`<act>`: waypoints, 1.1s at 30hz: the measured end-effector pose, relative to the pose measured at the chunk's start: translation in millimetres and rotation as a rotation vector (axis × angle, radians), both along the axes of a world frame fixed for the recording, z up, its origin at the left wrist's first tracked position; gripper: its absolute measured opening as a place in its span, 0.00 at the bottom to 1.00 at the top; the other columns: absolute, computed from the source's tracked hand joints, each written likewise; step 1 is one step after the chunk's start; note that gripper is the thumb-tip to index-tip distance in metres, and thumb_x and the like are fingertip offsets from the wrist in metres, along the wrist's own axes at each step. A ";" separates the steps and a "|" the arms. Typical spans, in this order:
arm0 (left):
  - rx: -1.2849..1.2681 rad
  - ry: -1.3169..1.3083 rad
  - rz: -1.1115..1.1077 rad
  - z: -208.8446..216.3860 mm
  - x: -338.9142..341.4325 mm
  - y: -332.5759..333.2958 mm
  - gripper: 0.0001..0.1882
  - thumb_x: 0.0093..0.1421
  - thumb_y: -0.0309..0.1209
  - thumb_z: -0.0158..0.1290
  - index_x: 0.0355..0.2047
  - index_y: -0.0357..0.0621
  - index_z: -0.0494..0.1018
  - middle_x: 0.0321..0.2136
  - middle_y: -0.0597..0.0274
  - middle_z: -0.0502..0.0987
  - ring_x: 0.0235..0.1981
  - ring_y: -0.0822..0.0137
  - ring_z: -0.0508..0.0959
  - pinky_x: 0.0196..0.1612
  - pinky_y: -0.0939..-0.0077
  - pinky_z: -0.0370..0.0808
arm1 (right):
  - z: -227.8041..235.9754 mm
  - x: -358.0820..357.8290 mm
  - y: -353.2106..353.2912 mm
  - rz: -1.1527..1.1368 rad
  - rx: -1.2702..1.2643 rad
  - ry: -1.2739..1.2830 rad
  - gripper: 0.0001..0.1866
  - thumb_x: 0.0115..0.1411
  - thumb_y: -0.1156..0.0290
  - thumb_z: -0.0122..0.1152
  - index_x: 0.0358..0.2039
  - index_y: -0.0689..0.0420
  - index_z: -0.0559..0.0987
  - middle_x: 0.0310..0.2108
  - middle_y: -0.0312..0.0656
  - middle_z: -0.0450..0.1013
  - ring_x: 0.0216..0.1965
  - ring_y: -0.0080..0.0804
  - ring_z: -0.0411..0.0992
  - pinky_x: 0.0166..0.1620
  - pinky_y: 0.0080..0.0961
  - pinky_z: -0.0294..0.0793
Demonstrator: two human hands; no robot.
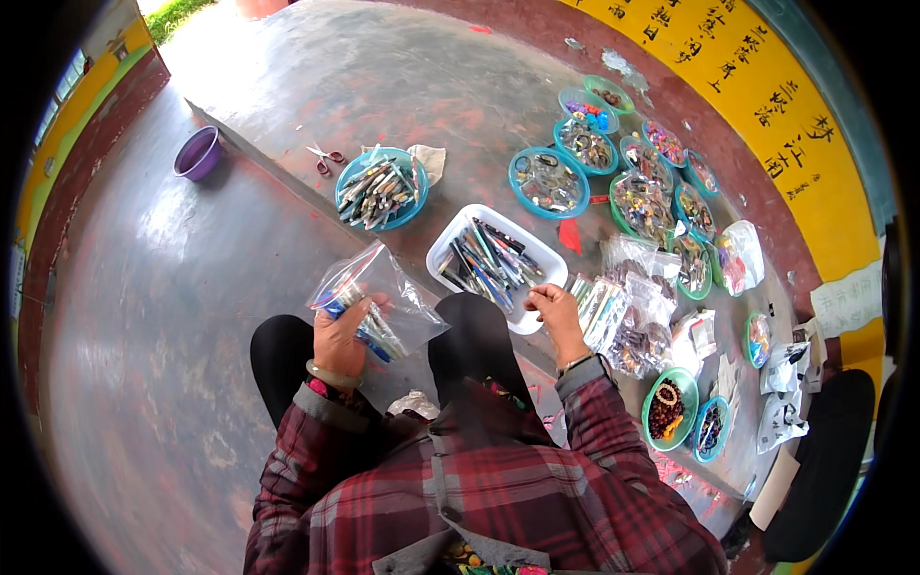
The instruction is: The person sits on the floor and sorts small craft items, such as sticks and beads, from a white plastic container into clear plastic bags. The person handles the items one by one, placing them into the bags and occasionally adjusting the contents.
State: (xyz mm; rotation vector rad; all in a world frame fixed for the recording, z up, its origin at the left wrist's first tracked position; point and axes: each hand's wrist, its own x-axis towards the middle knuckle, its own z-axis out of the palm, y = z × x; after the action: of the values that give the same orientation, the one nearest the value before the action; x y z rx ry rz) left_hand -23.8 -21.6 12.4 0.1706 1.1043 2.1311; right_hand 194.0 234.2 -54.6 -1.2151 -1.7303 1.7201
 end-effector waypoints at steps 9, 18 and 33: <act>-0.099 0.031 0.002 -7.4 -3.6 -12.4 0.15 0.57 0.21 0.50 0.45 0.35 0.69 0.34 0.51 0.78 0.37 0.58 0.78 0.43 0.66 0.74 | -132.4 -3.3 44.4 0.168 0.403 -0.454 0.12 0.46 0.65 0.62 0.29 0.60 0.80 0.25 0.45 0.77 0.29 0.35 0.76 0.32 0.30 0.73; -0.146 0.117 -0.044 -11.5 -4.2 -12.2 0.13 0.56 0.23 0.51 0.42 0.35 0.71 0.33 0.53 0.78 0.35 0.63 0.77 0.41 0.70 0.73 | -164.3 -35.4 30.9 0.285 0.583 -0.916 0.10 0.43 0.70 0.55 0.26 0.58 0.80 0.27 0.53 0.74 0.33 0.54 0.72 0.36 0.44 0.70; -0.205 0.142 -0.115 -8.8 1.6 -7.7 0.11 0.56 0.25 0.52 0.40 0.36 0.73 0.32 0.56 0.79 0.34 0.65 0.78 0.39 0.72 0.74 | -144.4 -30.4 32.8 0.267 0.599 -0.725 0.09 0.42 0.65 0.60 0.23 0.57 0.78 0.24 0.50 0.75 0.31 0.49 0.73 0.36 0.40 0.71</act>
State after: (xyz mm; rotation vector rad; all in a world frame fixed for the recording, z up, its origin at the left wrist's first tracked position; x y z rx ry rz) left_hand -22.2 -29.3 3.6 0.2858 1.3545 1.9138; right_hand 163.6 267.1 -199.0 -1.4367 -2.6615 0.7511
